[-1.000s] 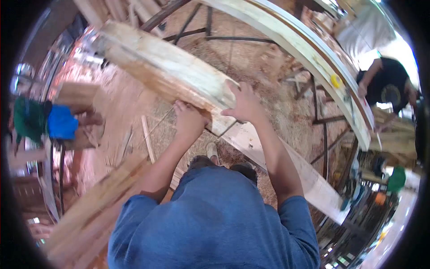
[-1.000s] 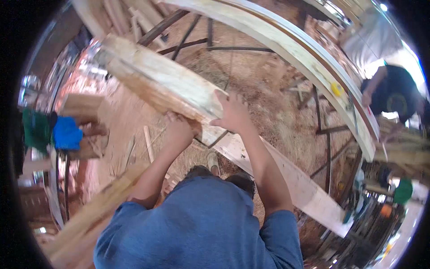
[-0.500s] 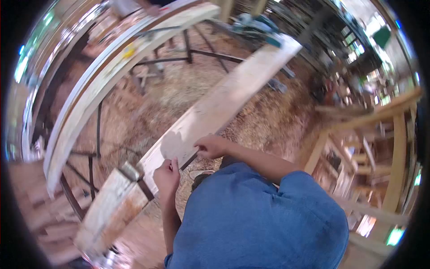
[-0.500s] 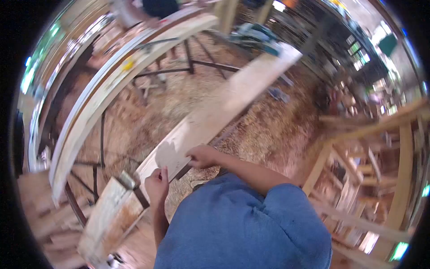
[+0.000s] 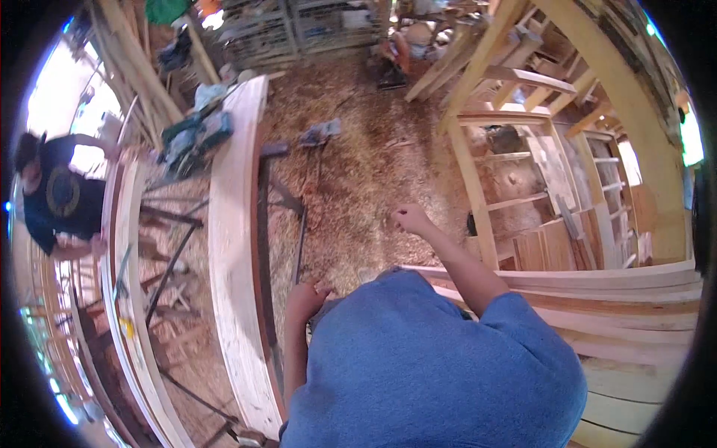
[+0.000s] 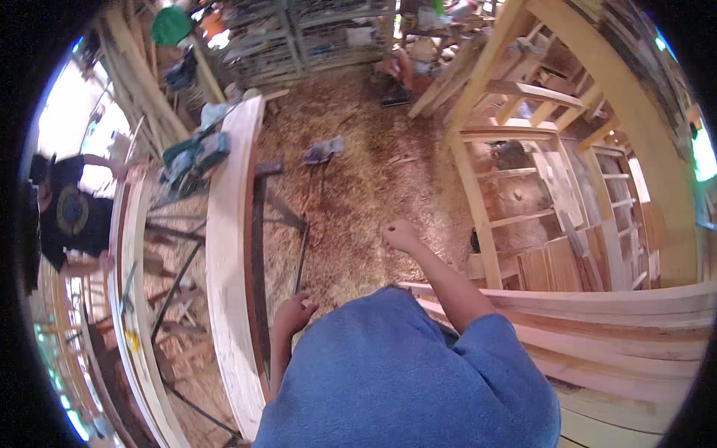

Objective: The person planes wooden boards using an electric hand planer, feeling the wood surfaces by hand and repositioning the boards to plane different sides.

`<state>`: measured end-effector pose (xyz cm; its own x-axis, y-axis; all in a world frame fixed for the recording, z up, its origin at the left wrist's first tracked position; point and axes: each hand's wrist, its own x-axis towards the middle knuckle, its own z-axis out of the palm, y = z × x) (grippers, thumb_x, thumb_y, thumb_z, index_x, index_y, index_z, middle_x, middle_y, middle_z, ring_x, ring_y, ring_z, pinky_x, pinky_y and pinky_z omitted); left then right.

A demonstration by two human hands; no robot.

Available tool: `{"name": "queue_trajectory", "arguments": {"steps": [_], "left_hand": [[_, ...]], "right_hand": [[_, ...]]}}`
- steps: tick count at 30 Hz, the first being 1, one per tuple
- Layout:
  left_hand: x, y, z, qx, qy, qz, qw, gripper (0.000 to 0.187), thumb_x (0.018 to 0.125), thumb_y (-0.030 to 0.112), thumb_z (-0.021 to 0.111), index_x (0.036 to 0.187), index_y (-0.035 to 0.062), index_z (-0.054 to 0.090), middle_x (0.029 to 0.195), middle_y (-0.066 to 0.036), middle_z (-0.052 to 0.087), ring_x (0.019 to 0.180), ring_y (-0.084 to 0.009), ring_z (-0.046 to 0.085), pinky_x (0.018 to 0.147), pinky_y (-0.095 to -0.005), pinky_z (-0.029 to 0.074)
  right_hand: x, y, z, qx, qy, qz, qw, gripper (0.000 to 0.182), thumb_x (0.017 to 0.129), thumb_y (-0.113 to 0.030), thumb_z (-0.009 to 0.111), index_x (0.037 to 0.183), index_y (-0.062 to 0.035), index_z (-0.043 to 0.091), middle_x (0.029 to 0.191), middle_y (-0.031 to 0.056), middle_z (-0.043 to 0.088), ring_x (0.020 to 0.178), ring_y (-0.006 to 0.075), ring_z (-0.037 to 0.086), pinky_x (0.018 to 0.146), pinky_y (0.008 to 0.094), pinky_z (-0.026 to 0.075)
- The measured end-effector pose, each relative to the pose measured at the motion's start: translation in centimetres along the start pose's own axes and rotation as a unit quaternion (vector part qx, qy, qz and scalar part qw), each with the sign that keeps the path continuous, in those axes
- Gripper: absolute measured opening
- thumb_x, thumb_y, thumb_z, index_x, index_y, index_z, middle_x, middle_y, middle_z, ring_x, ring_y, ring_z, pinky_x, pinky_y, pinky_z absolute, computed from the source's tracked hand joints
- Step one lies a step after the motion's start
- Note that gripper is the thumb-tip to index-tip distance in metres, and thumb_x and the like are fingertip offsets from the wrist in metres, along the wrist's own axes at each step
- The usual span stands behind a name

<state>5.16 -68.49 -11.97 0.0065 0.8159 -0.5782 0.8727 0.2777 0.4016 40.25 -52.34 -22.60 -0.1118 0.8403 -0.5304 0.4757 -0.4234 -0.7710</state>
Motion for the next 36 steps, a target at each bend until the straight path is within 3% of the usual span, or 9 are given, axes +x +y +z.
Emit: {"name": "queue_trajectory", "arguments": {"steps": [9,13,18,21,25,29,34,35,36], "left_hand": [[16.7,8.1,-6.8,0.203,-0.077,0.030,0.976,0.062,0.090,0.057,0.063,0.121,0.0035,0.067,0.116,-0.021,0.070,0.109,-0.0389,0.067,0.092,-0.0492,0.053],[25.9,9.6,-11.0,0.178,-0.087,0.083,0.977,0.067,0.090,0.058,0.064,0.132,0.0053,0.061,0.123,-0.022,0.067,0.115,-0.0391,0.064,0.097,-0.0496,0.051],[36.4,12.4,-16.8,0.116,-0.028,0.115,0.986,0.064,0.090,0.055,0.064,0.130,0.0060,0.062,0.120,-0.021,0.069,0.113,-0.0389,0.065,0.095,-0.0487,0.052],[39.8,15.8,-20.9,0.068,-0.035,0.110,0.991,0.057,0.091,0.053,0.064,0.120,0.0041,0.065,0.115,-0.023,0.070,0.108,-0.0399,0.067,0.092,-0.0494,0.053],[45.7,17.6,-22.1,0.096,-0.043,0.118,0.987,0.057,0.091,0.054,0.063,0.119,0.0045,0.066,0.111,-0.023,0.071,0.105,-0.0400,0.067,0.090,-0.0493,0.053],[49.7,17.7,-22.4,0.015,-0.021,0.128,0.991,0.049,0.090,0.048,0.068,0.113,0.0047,0.068,0.103,-0.021,0.072,0.098,-0.0383,0.070,0.085,-0.0467,0.054],[56.2,12.7,-17.5,0.002,-0.056,0.024,0.998,0.055,0.091,0.051,0.065,0.118,0.0036,0.070,0.113,-0.024,0.070,0.107,-0.0385,0.068,0.092,-0.0469,0.054],[56.5,12.4,-17.6,-0.005,-0.055,-0.003,0.998,0.054,0.091,0.051,0.065,0.114,0.0030,0.072,0.111,-0.024,0.071,0.106,-0.0378,0.068,0.092,-0.0462,0.054],[56.4,12.4,-17.8,-0.011,-0.056,-0.030,0.998,0.053,0.090,0.051,0.066,0.110,0.0023,0.073,0.109,-0.024,0.071,0.105,-0.0371,0.069,0.091,-0.0455,0.054]], "right_hand": [[1.8,-0.8,-10.3,0.255,0.092,0.150,0.951,0.027,0.093,-0.023,0.065,0.105,0.0011,0.066,0.079,0.0107,0.069,0.062,0.0178,0.068,0.050,0.0322,0.054],[8.6,-5.2,-15.5,0.272,0.090,0.081,0.954,0.025,0.094,-0.023,0.063,0.102,0.0012,0.065,0.084,0.0105,0.070,0.064,0.0179,0.068,0.051,0.0317,0.054],[16.9,-12.3,-22.7,0.129,0.055,0.096,0.985,0.024,0.098,-0.028,0.062,0.102,-0.0047,0.065,0.088,0.0059,0.070,0.070,0.0174,0.068,0.064,0.0330,0.056],[20.4,-16.3,-29.4,0.209,0.021,0.137,0.968,0.033,0.098,-0.035,0.061,0.110,-0.0044,0.062,0.086,0.0068,0.069,0.074,0.0207,0.069,0.061,0.0375,0.056],[26.0,-18.7,-37.8,0.373,0.216,0.102,0.897,0.046,0.097,-0.047,0.057,0.115,-0.0043,0.055,0.094,0.0123,0.066,0.079,0.0255,0.067,0.071,0.0411,0.056],[30.8,-25.7,-44.1,0.369,0.208,0.093,0.901,0.058,0.097,-0.049,0.057,0.129,-0.0004,0.051,0.105,0.0163,0.064,0.092,0.0295,0.065,0.081,0.0433,0.055],[41.8,-27.9,-59.7,0.252,0.180,-0.082,0.947,0.068,0.094,-0.056,0.062,0.132,-0.0005,0.056,0.101,0.0149,0.066,0.092,0.0305,0.064,0.086,0.0427,0.055],[43.1,-31.1,-61.5,0.082,0.296,0.016,0.952,0.066,0.093,-0.058,0.062,0.126,-0.0006,0.062,0.099,0.0137,0.068,0.095,0.0305,0.065,0.089,0.0448,0.054],[45.2,-31.1,-64.9,-0.141,0.352,-0.033,0.925,0.063,0.092,-0.056,0.063,0.118,0.0010,0.065,0.106,0.0169,0.070,0.102,0.0342,0.066,0.091,0.0480,0.053]]}}
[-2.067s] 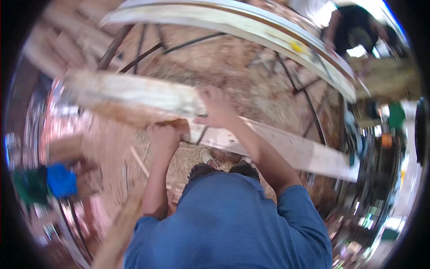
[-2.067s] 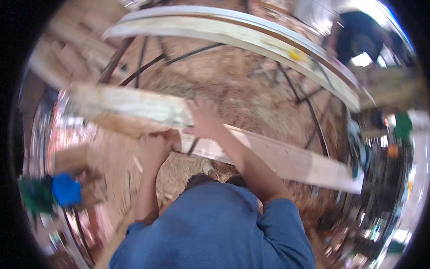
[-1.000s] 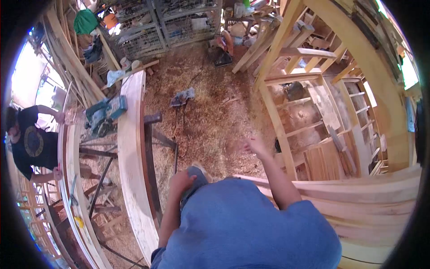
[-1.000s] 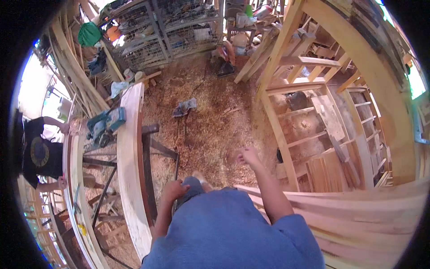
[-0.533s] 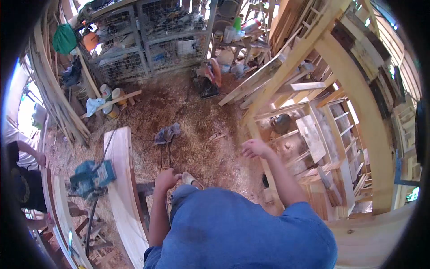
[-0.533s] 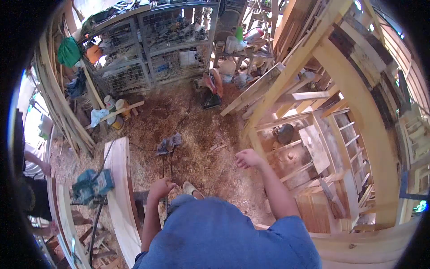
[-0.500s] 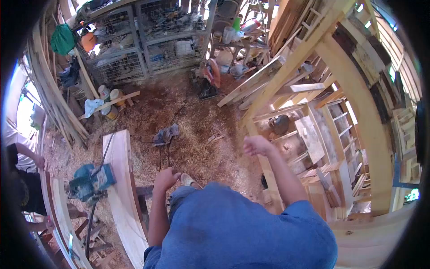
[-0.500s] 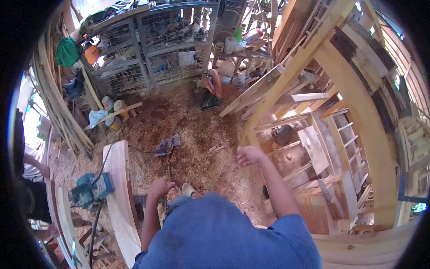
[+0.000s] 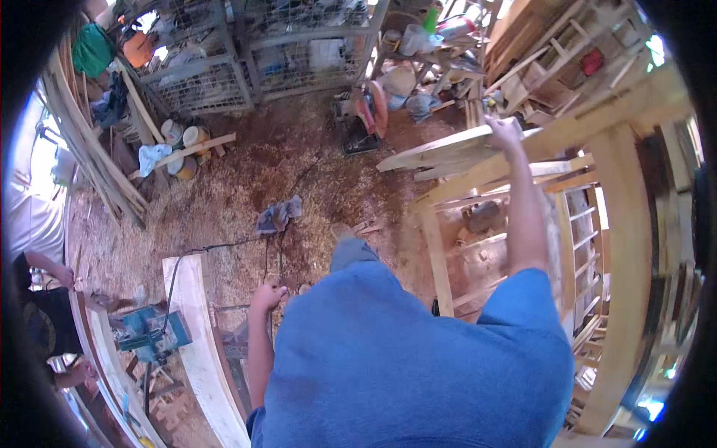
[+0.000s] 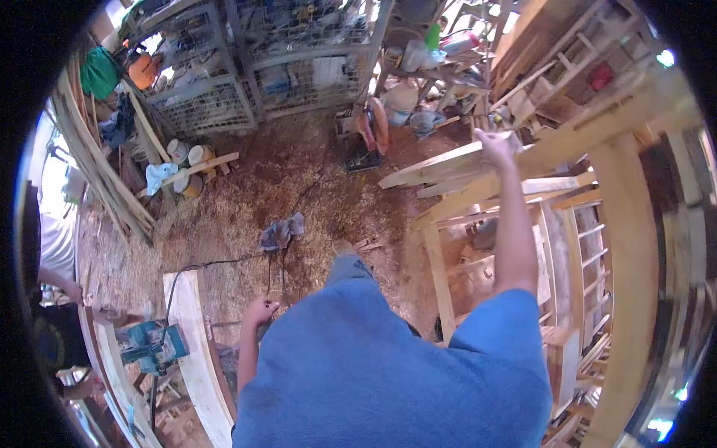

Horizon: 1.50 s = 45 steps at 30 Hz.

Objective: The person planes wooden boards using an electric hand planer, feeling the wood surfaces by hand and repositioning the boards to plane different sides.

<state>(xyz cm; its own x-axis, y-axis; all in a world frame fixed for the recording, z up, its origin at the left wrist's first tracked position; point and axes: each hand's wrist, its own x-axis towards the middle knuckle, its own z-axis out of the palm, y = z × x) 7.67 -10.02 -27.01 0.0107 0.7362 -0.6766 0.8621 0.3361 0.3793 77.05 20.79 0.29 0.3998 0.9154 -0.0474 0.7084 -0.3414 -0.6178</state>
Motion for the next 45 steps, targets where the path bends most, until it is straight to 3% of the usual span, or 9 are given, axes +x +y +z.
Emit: {"name": "queue_trajectory", "arguments": {"steps": [3,6,10,14,19,27,35,40,45], "left_hand": [[0.7,-0.6,1.1,-0.121,0.024,-0.084,0.989,0.052,0.090,0.050,0.066,0.100,-0.0005,0.075,0.101,-0.024,0.073,0.099,-0.0360,0.071,0.087,-0.0441,0.055],[0.8,-1.9,4.9,-0.132,0.020,-0.128,0.983,0.051,0.095,0.050,0.056,0.102,0.0020,0.072,0.092,-0.020,0.074,0.081,-0.0349,0.072,0.076,-0.0458,0.056],[0.2,-2.7,9.3,0.019,0.035,-0.043,0.998,0.048,0.094,0.047,0.059,0.084,0.0022,0.072,0.082,-0.021,0.072,0.077,-0.0359,0.071,0.072,-0.0460,0.054],[-2.0,5.0,6.2,-0.178,-0.002,-0.146,0.973,0.047,0.095,0.044,0.058,0.086,-0.0009,0.070,0.076,-0.016,0.070,0.070,-0.0289,0.070,0.066,-0.0444,0.054],[-1.2,11.8,2.0,-0.209,-0.038,-0.205,0.955,0.043,0.095,0.040,0.062,0.084,-0.0006,0.070,0.077,-0.011,0.072,0.069,-0.0216,0.069,0.064,-0.0393,0.054],[5.0,13.0,-2.2,-0.417,0.095,-0.201,0.881,0.029,0.097,0.030,0.066,0.095,0.0017,0.070,0.082,-0.005,0.071,0.072,-0.0152,0.067,0.067,-0.0325,0.054],[3.4,12.6,8.3,-0.363,0.245,-0.202,0.876,0.042,0.093,0.043,0.066,0.109,0.0042,0.072,0.094,-0.012,0.074,0.087,-0.0226,0.070,0.083,-0.0386,0.054],[-2.5,10.2,15.2,-0.463,0.170,-0.256,0.831,0.045,0.093,0.046,0.064,0.096,0.0015,0.073,0.082,-0.015,0.073,0.073,-0.0268,0.069,0.072,-0.0426,0.055],[-1.6,9.2,24.8,-0.602,0.217,-0.220,0.737,0.051,0.092,0.050,0.063,0.120,0.0068,0.068,0.077,-0.015,0.070,0.070,-0.0298,0.069,0.069,-0.0457,0.056]], "right_hand": [[6.6,0.5,-1.5,-0.510,0.145,-0.015,0.848,0.076,0.090,-0.053,0.062,0.137,0.0039,0.048,0.115,0.0377,0.064,0.112,0.0435,0.065,0.096,0.0476,0.050],[12.6,4.4,-2.7,-0.433,-0.064,0.124,0.890,0.069,0.089,-0.060,0.058,0.115,0.0033,0.069,0.116,0.0285,0.068,0.113,0.0391,0.066,0.097,0.0466,0.051],[19.3,17.2,-1.9,-0.351,-0.019,0.158,0.923,0.056,0.088,-0.048,0.056,0.112,0.0001,0.071,0.120,0.0271,0.065,0.118,0.0375,0.064,0.099,0.0462,0.050],[13.3,9.2,-1.5,-0.261,0.108,0.297,0.912,0.067,0.080,-0.052,0.062,0.116,0.0040,0.069,0.123,0.0277,0.066,0.117,0.0382,0.065,0.099,0.0468,0.050],[5.4,4.5,2.1,-0.132,0.147,-0.035,0.980,0.097,0.077,-0.033,0.083,0.150,0.0069,0.032,0.139,0.0330,0.052,0.132,0.0416,0.051,0.113,0.0435,0.039],[1.5,-5.0,4.9,-0.110,-0.233,-0.091,0.962,0.058,0.063,-0.013,0.074,0.118,0.0030,0.064,0.102,0.0243,0.072,0.097,0.0359,0.071,0.092,0.0401,0.054],[1.1,-15.1,13.6,-0.214,-0.370,-0.369,0.825,0.049,0.062,-0.029,0.083,0.104,-0.0068,0.068,0.094,0.0193,0.071,0.089,0.0353,0.070,0.080,0.0440,0.055],[-5.5,-22.5,20.6,-0.407,-0.492,-0.552,0.536,0.059,0.060,-0.041,0.083,0.105,-0.0063,0.068,0.095,0.0191,0.072,0.092,0.0384,0.070,0.083,0.0468,0.055],[-16.0,-27.5,22.1,-0.368,-0.551,-0.622,0.417,0.067,0.066,-0.047,0.082,0.116,-0.0059,0.066,0.099,0.0222,0.071,0.095,0.0403,0.069,0.083,0.0482,0.055]]}}
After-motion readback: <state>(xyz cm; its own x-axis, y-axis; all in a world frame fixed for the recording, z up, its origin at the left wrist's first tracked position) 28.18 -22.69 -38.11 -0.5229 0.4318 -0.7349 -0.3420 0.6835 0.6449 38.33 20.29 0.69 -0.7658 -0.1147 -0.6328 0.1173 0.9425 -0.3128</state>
